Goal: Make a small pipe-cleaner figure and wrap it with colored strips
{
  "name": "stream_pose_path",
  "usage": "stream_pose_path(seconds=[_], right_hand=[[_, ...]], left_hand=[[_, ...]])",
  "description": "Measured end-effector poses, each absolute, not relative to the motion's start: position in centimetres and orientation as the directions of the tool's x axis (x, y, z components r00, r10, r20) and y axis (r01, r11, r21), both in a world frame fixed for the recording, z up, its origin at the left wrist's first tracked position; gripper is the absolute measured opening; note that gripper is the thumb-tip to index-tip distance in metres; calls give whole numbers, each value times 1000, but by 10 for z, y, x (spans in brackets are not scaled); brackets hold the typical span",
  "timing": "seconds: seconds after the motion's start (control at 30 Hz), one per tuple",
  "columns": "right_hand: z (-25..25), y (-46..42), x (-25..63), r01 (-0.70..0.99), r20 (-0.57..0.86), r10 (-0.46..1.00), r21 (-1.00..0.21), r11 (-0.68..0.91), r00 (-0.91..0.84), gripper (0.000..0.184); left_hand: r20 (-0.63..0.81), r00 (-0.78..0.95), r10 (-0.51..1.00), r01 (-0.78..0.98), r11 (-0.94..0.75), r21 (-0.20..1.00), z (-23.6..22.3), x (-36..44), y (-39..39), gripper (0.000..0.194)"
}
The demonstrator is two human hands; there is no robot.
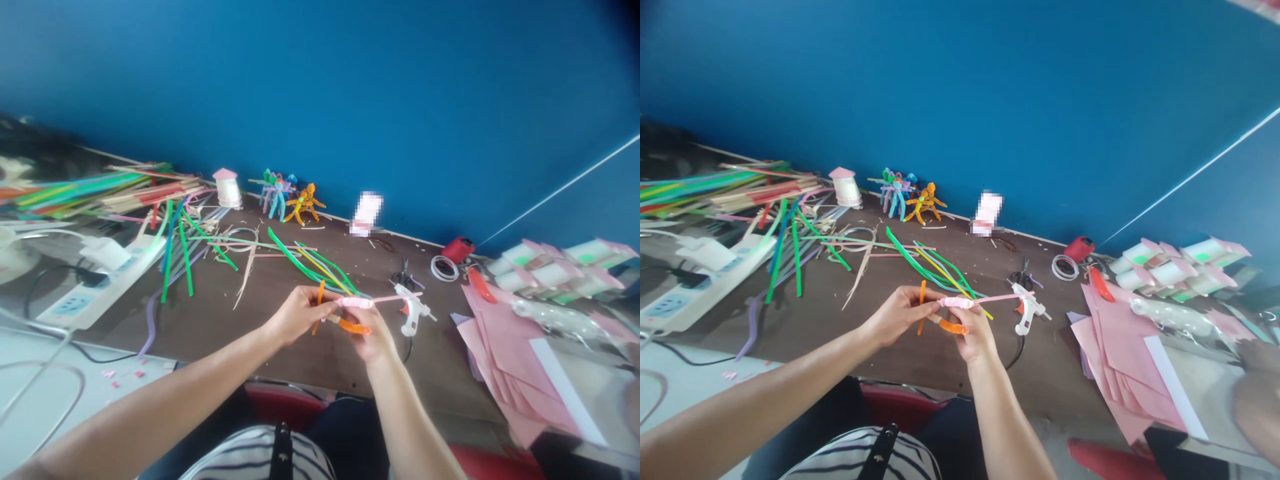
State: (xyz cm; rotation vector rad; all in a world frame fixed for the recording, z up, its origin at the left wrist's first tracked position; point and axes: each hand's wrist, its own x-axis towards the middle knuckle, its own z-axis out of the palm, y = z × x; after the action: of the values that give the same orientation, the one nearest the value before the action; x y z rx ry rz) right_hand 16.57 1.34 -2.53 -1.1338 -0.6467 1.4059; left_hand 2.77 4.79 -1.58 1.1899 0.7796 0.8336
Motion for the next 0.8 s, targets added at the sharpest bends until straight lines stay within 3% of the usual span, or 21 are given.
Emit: stream_pose_path(seconds=[0.23, 0.33, 0.43, 0.5, 0.6, 0.8], right_hand=[[-26, 6, 160, -255, -134, 962, -964, -71, 240, 9], [-24, 0, 161, 71, 93, 964, -994, 77, 249, 8], [-23, -7, 167, 503, 328, 942, -827, 251, 69, 23], [-22, -10, 173, 662, 363, 930, -686, 303, -50, 25], [-16, -11, 177, 777, 354, 918, -521, 354, -180, 23], [5, -12, 174, 851, 226, 920, -357, 385, -322, 21]], left_hand=[[-47, 314, 948, -207, 116, 971, -22, 38, 45, 18], [-29, 262, 965, -123, 63, 990, -27, 39, 45, 20], [72, 267, 961, 69, -94, 993, -27, 34, 46, 18], [156, 297, 942, 220, -226, 949, -24, 30, 47, 17], [258, 370, 892, 409, -406, 817, -19, 24, 46, 18], [285, 545, 789, 599, -603, 527, -14, 18, 43, 21]])
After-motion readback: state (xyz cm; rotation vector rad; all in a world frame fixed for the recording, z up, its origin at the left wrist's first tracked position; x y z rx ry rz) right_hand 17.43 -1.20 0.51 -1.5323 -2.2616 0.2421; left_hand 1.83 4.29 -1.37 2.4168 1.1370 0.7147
